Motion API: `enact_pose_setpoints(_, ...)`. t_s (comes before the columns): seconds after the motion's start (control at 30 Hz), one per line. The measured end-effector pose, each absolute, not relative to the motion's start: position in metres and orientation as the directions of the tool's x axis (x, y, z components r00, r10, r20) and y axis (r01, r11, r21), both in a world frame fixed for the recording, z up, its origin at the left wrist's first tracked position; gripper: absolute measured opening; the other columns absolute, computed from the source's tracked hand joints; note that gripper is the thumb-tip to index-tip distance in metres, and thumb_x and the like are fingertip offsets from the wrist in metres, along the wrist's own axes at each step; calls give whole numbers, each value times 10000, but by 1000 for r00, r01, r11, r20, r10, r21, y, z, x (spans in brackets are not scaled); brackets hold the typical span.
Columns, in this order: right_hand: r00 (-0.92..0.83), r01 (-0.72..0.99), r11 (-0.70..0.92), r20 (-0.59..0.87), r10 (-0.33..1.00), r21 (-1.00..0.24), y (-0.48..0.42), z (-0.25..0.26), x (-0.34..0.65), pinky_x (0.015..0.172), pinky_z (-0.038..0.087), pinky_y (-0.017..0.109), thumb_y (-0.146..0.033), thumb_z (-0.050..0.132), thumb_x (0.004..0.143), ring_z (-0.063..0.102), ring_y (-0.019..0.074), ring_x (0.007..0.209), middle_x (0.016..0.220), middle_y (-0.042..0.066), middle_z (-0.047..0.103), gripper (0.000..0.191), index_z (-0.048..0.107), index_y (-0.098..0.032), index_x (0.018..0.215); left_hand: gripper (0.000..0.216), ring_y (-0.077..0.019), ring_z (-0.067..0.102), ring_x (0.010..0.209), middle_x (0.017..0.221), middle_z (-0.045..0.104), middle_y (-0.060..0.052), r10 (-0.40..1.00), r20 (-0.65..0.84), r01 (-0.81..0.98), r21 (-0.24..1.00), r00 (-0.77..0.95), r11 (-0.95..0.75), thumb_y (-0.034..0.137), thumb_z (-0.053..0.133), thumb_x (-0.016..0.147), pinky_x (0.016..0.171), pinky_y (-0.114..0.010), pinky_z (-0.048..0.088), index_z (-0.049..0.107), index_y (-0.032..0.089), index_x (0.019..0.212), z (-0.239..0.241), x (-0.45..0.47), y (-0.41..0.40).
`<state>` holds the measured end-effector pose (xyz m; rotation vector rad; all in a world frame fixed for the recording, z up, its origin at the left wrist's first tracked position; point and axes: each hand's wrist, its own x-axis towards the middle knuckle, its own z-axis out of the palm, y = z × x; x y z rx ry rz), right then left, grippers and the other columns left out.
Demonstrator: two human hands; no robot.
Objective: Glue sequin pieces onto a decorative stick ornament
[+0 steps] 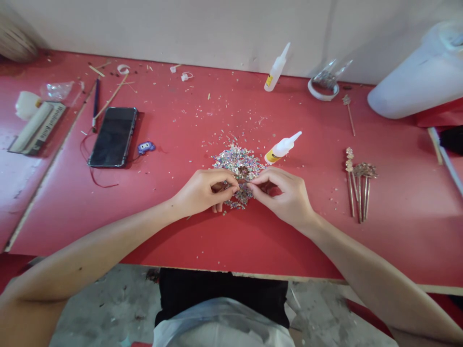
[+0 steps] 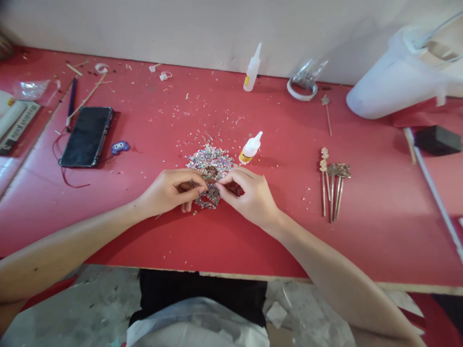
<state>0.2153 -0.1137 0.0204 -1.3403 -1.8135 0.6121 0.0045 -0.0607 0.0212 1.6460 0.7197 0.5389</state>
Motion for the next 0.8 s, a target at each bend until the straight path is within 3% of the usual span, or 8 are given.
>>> enact_pose_setpoints(0.8, -154, 543, 355, 325, 933, -761, -113, 20, 215, 505, 414, 211, -171, 647, 845, 535, 83, 578, 705, -10, 597, 97, 603, -194, 761, 111, -54, 628, 435, 827, 615, -17, 709, -27, 154, 981, 705, -117, 194, 571, 881, 417, -127, 528, 637, 105, 876, 22, 5, -61)
